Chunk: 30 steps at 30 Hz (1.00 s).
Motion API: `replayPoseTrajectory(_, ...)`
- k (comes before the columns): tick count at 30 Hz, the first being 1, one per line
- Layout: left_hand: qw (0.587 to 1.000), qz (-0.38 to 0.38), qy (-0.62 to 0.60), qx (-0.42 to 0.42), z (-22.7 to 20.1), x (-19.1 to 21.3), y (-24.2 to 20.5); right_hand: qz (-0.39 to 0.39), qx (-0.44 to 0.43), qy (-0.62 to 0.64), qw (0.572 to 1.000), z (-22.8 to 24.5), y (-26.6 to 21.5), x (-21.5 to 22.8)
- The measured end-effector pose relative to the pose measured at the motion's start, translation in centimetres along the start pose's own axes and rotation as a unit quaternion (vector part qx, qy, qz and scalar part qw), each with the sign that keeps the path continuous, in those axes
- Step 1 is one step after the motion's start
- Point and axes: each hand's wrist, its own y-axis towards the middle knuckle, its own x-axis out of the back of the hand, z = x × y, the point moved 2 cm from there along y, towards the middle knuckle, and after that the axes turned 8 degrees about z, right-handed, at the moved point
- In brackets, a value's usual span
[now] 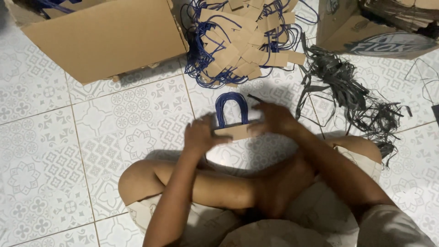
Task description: The person is assembling bag handles by manually fitting blue plastic cords into pre-cut cardboard templates.
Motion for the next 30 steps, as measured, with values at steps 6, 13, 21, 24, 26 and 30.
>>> replayPoseTrajectory(6, 0.953, -0.268, 0.134, -0.048, 1.7, 2.8, 9.6, -0.258, 0.058, 0.018, 0.964, 0.0, 6.8, 8.2)
replayPoseTrajectory(13, 0.945, -0.233, 0.228, 0.030, 4.7, 0.7, 23.7, -0.338, 0.073, 0.070, 0.936, -3.1, 17.8, 10.0)
replayPoseTrajectory(21, 0.897, -0.352, 0.266, -0.023, 3.8, 0.8, 21.6, -0.360, 0.043, 0.159, 0.918, -4.1, 20.0, 8.7)
replayPoseTrajectory(24, 0.888, -0.385, 0.250, -0.033, 3.8, 0.9, 20.4, -0.400, 0.076, 0.211, 0.889, -5.0, 20.6, 8.2)
replayPoseTrajectory(26, 0.887, -0.401, 0.228, -0.034, 3.1, 1.5, 19.2, -0.400, 0.130, 0.280, 0.863, -5.1, 20.4, 8.4)
replayPoseTrajectory(30, 0.889, -0.440, -0.007, -0.125, 0.4, 4.1, 14.3, -0.319, 0.289, 0.464, 0.775, -1.6, 13.7, 10.8)
